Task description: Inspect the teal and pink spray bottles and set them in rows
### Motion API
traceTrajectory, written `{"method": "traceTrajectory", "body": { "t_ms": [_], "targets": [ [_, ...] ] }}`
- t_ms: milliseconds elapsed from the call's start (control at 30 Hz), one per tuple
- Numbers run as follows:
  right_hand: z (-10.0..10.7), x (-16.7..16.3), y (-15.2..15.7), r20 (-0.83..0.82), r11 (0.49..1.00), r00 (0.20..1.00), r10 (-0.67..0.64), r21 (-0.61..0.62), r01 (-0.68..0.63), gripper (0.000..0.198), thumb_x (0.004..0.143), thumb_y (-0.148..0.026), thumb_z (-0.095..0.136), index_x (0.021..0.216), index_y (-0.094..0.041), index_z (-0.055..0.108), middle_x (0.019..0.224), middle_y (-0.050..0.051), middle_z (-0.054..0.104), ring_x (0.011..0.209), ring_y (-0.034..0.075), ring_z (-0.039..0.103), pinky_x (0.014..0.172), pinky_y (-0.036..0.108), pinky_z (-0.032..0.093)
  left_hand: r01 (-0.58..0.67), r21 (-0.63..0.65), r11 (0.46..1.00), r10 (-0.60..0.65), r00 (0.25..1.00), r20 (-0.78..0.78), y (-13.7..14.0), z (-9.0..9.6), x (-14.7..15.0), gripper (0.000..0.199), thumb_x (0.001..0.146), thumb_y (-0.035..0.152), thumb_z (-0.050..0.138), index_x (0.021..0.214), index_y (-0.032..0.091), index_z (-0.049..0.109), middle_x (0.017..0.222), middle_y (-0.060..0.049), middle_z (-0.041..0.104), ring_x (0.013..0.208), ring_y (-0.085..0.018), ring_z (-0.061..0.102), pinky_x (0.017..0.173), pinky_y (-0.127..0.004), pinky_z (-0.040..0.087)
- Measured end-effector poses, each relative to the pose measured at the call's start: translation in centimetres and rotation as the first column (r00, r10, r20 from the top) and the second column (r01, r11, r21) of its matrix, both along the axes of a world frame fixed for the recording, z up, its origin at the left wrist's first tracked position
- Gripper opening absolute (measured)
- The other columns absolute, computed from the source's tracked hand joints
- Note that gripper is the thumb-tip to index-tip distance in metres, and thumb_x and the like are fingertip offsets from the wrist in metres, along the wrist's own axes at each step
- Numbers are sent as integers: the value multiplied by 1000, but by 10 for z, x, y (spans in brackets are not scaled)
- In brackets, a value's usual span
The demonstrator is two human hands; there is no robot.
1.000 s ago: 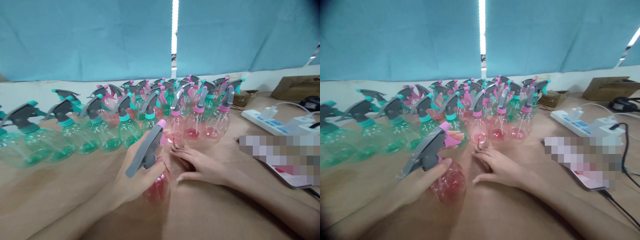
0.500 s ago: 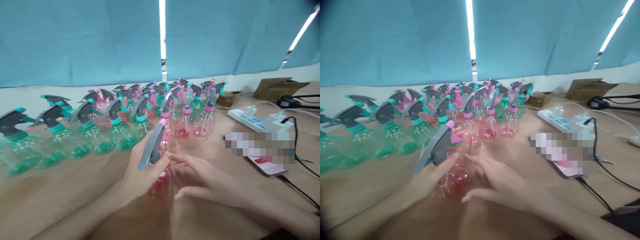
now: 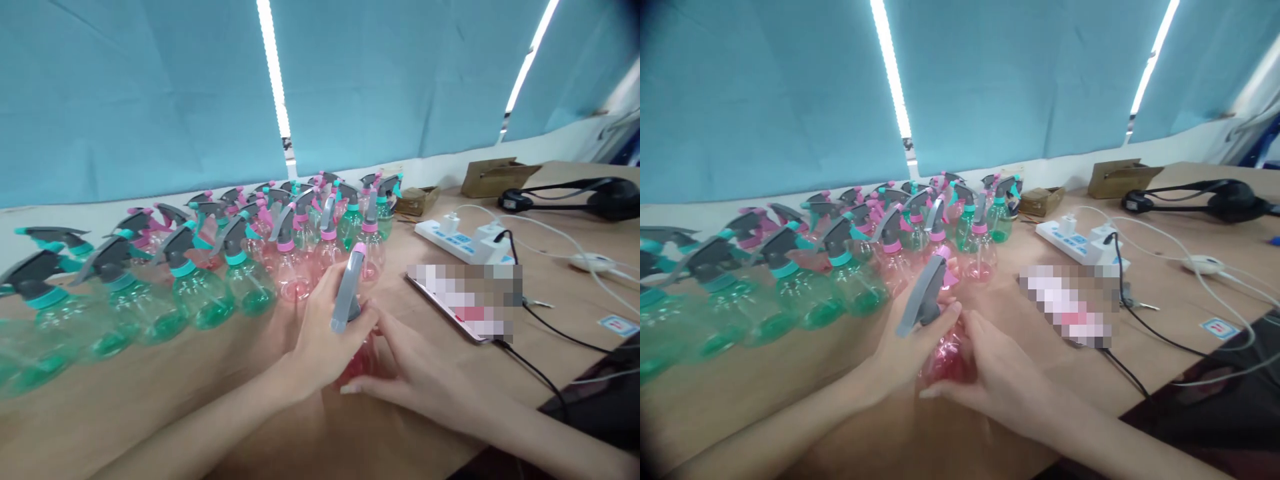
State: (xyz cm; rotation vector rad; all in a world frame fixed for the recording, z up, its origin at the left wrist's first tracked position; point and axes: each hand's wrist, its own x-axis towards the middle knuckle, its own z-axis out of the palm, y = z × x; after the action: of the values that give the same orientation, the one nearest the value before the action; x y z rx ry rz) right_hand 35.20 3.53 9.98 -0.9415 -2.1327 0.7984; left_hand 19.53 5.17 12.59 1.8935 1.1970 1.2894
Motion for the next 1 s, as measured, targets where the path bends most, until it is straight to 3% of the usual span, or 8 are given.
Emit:
{"method": "traceTrajectory", "body": {
  "t_ms": [133,233,333,500,600,700,833,1000],
  "targets": [
    [2,22,9,-2,999,999,-35,5,35,76,75,-49,75,139,-28,41,133,9,59,121,32,56,98,48,48,87,-19,996,-87,995,-39,15,4,21,42,84,21,59,125,25,50,109,-5,62,95,-22,62,86,-42,51],
    [0,42,18,15,998,998,-66,16,65,73,75,-51,75,137,-28,44,130,9,60,118,32,58,96,48,48,160,-35,986,-162,985,-57,23,11,29,63,83,30,65,139,25,38,139,-11,48,122,-28,51,103,-48,42],
    [0,65,37,-21,990,990,-140,34,140,67,74,-52,76,129,-26,48,122,8,64,110,30,62,90,44,52,175,-44,984,-177,984,-37,27,8,28,80,82,40,68,148,30,23,150,-9,39,136,-29,38,110,-51,35],
    [5,108,103,-39,943,959,-282,175,284,65,71,-50,77,124,-24,51,119,10,64,109,31,61,95,48,48,125,-168,978,-146,982,-122,23,-24,12,61,87,36,62,140,29,32,142,-8,48,132,-26,45,112,-50,35],
    [5,123,149,2,949,953,-304,86,303,68,71,-51,76,127,-24,48,120,11,62,111,32,59,95,50,48,77,-259,963,-121,980,-157,19,-40,2,50,87,32,60,133,27,38,136,-8,51,129,-25,46,110,-51,36],
    [2,127,181,9,947,948,-317,57,316,70,69,-54,77,126,-22,51,120,13,62,108,33,60,91,51,50,57,-275,960,-102,983,-152,17,-44,-4,41,88,33,58,126,27,42,130,-8,53,124,-24,50,108,-50,39],
    [-7,124,203,4,950,950,-313,20,313,72,73,-55,73,132,-22,48,127,13,59,107,30,61,90,48,52,64,-250,966,-106,981,-160,19,-42,-7,36,89,32,57,123,28,44,126,-6,54,119,-23,52,105,-50,41],
    [-20,122,207,29,964,964,-264,-7,264,75,73,-53,75,135,-23,48,125,13,60,105,30,63,88,49,53,63,-243,968,-110,977,-184,23,-47,-5,36,88,27,55,122,27,44,123,-6,56,117,-23,53,105,-52,40]
  ]
}}
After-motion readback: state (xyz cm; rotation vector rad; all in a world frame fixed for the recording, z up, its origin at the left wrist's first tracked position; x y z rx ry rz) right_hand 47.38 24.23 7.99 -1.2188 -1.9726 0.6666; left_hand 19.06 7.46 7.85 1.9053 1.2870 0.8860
